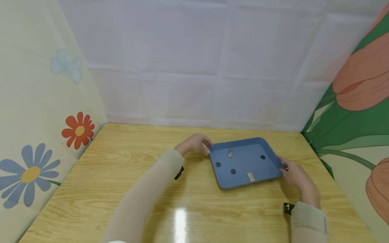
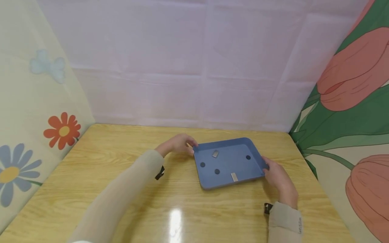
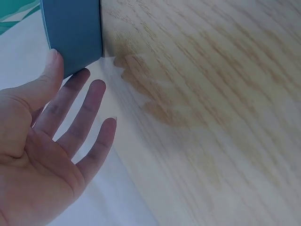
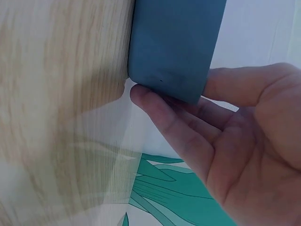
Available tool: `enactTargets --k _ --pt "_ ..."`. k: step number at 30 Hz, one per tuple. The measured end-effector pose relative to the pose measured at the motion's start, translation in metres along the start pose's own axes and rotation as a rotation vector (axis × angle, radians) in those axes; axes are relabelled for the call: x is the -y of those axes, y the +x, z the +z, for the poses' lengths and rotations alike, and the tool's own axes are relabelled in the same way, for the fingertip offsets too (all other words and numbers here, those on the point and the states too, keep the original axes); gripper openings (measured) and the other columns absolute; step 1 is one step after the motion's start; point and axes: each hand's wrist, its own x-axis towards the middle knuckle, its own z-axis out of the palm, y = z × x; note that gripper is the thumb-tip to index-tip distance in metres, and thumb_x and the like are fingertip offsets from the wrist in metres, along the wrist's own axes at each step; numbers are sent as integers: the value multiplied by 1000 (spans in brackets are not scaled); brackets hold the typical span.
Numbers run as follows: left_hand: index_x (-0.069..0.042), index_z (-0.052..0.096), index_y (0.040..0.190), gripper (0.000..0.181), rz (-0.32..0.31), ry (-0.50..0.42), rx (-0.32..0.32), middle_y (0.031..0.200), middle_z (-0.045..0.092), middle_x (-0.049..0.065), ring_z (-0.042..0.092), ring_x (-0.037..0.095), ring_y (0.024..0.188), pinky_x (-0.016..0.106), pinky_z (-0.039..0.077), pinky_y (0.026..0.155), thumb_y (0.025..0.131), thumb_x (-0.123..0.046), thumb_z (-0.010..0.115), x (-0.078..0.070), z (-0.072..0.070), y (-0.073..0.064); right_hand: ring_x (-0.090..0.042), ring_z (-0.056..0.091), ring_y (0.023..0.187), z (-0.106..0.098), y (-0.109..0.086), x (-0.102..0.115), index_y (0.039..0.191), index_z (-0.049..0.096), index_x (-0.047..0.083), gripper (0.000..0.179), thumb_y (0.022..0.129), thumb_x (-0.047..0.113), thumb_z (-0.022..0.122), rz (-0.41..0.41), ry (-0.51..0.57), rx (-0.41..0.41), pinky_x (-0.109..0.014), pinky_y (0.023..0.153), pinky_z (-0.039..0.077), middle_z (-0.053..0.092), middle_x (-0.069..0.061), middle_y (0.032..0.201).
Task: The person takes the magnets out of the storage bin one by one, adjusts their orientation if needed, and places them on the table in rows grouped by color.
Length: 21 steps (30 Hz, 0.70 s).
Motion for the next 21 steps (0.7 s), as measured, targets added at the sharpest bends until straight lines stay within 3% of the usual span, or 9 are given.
enactTargets --k 6,12,17,21 --pt "-6 62 140 43 61 29 -14 141 65 13 65 29 127 41 52 110 98 -12 71 1 6 -3 -59 53 125 0 -5 -7 159 26 -7 66 107 20 55 -40 46 -8 -62 95 53 46 -45 142" --pt "-7 46 154 59 33 14 -49 148 58 16 65 32 127 45 53 108 101 -21 68 -11 13 -13 -61 46 133 -2 -10 -6 162 20 -3 87 102 45 61 -30 93 21 -66 101 49 35 -42 154" --pt "-5 39 157 71 11 84 -87 158 49 15 55 33 140 46 46 117 99 -30 71 -23 21 -20 -62 42 136 -2 -10 -6 161 20 -7 97 96 44 71 -66 130 40 -67 104 46 28 -41 159" --pt "0 38 157 81 28 93 -103 162 42 18 43 34 150 45 36 125 93 -31 78 -26 29 -26 -62 41 136 -2 -10 -6 161 19 -8 100 94 43 74 -70 150 57 -67 105 45 25 -42 159"
